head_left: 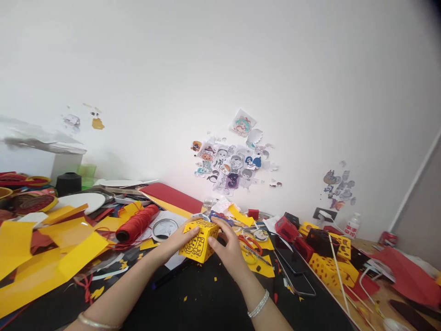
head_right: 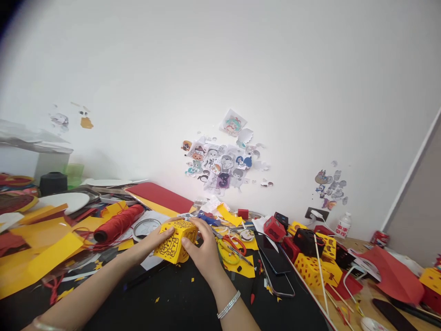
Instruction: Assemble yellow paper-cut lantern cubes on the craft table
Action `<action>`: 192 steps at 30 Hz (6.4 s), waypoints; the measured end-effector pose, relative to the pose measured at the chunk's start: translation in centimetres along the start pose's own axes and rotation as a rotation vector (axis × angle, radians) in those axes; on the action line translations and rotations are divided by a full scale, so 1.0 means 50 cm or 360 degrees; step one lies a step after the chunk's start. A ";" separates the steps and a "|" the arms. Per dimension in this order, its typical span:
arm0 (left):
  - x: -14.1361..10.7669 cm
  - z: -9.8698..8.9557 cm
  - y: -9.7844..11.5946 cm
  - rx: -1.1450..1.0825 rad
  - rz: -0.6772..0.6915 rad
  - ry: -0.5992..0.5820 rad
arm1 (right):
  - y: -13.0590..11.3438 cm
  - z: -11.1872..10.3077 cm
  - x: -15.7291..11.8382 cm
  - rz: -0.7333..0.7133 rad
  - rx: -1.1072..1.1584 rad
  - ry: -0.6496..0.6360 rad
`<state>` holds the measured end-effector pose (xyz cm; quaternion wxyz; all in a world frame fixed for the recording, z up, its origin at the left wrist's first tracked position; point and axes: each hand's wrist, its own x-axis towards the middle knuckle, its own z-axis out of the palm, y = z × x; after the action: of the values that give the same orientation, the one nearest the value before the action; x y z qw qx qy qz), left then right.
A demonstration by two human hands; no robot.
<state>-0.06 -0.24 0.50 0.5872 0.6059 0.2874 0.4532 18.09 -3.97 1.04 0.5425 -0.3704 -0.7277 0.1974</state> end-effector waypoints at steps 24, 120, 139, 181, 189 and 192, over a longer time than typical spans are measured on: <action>0.022 -0.004 -0.020 0.0073 0.0086 0.0064 | 0.004 0.001 0.003 -0.0092 -0.0181 -0.0061; -0.004 0.052 -0.019 0.0511 0.0432 0.0133 | -0.010 -0.031 0.014 0.0017 0.0431 0.0044; -0.021 0.079 -0.029 0.0882 0.0619 0.0453 | 0.008 -0.007 0.002 -0.0023 0.0137 0.0012; -0.010 0.042 -0.044 0.1353 0.0785 0.0103 | 0.031 0.000 0.026 0.0747 0.0804 0.0187; -0.011 0.046 -0.041 0.1120 0.0583 0.0228 | 0.016 -0.006 0.013 0.0502 0.0663 -0.0007; -0.003 0.041 -0.061 0.1078 0.0546 0.0292 | 0.015 0.004 0.005 0.0490 0.0599 -0.0003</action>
<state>2.26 -0.85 -2.31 0.2414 0.7617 0.3666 0.4767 18.14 -3.27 0.60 0.5648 -0.3693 -0.6135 0.4102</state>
